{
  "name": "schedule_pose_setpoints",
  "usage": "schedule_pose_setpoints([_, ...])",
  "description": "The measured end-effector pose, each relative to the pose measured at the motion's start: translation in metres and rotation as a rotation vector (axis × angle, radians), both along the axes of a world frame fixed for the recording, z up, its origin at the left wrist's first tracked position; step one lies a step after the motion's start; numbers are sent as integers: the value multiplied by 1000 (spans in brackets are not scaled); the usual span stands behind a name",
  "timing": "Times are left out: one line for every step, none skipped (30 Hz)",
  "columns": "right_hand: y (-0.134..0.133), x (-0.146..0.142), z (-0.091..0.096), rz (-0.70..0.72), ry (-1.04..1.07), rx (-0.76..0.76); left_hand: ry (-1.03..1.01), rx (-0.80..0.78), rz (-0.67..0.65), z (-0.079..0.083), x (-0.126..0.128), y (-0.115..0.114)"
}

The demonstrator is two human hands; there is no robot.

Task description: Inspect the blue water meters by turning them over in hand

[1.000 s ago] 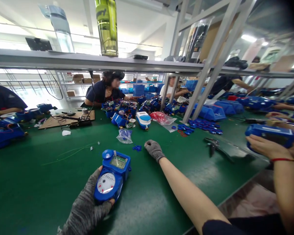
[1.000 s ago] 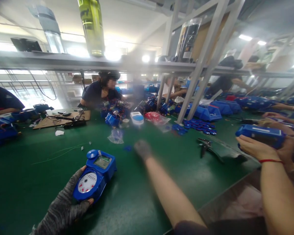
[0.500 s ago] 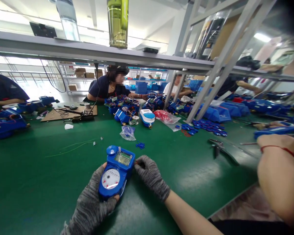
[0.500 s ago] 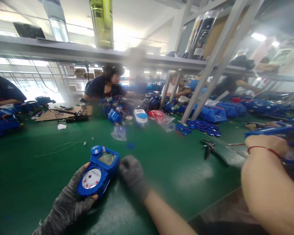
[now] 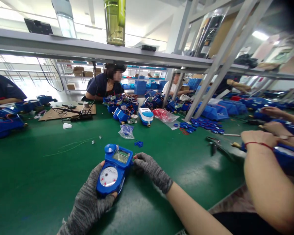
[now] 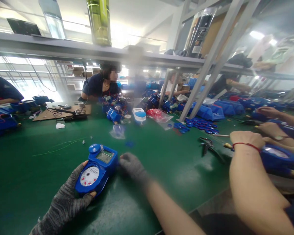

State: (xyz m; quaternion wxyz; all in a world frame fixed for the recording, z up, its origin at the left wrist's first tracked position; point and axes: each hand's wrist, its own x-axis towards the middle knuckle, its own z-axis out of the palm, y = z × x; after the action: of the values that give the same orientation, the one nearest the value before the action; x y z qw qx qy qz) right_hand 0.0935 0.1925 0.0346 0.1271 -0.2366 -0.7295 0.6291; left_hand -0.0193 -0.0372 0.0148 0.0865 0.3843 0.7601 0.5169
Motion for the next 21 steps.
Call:
schedule_pose_setpoints([1, -4, 2, 27, -28, -151, 5, 0, 2, 0, 0, 0])
schedule_pose_setpoints([0, -8, 4, 56, -53, -258, 8, -2, 6, -1, 0, 1])
schedule_pose_setpoints([0, -12, 6, 75, -72, -324, 7, -3, 9, -1, 0, 1])
schedule_pose_setpoints([-1, -15, 7, 84, -86, -362, 4, 0, 10, -2, 0, 1])
schedule_pose_setpoints([-2, -18, 9, 87, -93, -385, 0, 5, 14, -2, 0, 1])
schedule_pose_setpoints([-4, -20, 9, 86, -93, -400, -2, 11, 20, -3, -1, 1])
schedule_pose_setpoints([-5, -22, 9, 78, -88, -404, -2, 14, 17, -4, -2, 0])
schedule_pose_setpoints([-8, -23, 8, 65, -83, -402, -1, 17, 5, -4, -3, -1])
schedule_pose_setpoints([-11, -23, 5, 48, -75, -395, -4, 18, -20, -5, -5, -3])
schedule_pose_setpoints([-16, -21, 2, 31, -70, -392, -7, 20, -43, -6, -7, -5])
schedule_pose_setpoints([-22, -18, -2, 7, -67, -395, -4, 21, -56, -6, -10, -7])
schedule_pose_setpoints([-27, -13, -5, -18, -62, -407, 3, 20, -54, -6, -13, -10])
schedule_pose_setpoints([-32, -7, -8, -27, -54, -424, 5, 13, -33, -5, -15, -12])
schedule_pose_setpoints([-35, -1, -9, 0, -47, -433, -1, 2, 8, -5, -17, -14])
schedule_pose_setpoints([-34, 6, -9, 68, -43, -411, -20, -14, 51, -3, -19, -15])
schedule_pose_setpoints([-29, 11, -6, 155, -40, -335, -46, -21, 97, -2, -20, -15])
schedule_pose_setpoints([-18, 14, -2, 226, -36, -202, -77, -20, 133, 0, -20, -14])
schedule_pose_setpoints([-4, 13, 3, 261, -32, -22, -104, -13, 161, 1, -20, -13])
schedule_pose_setpoints([14, 8, 9, 223, -31, 198, -120, -1, 181, 2, -20, -12])
schedule_pose_setpoints([34, 0, 15, 100, -28, 397, -122, 15, 193, 3, -21, -11])
schedule_pose_setpoints([55, -11, 20, -17, -57, 584, -114, 32, 191, 3, -23, -10])
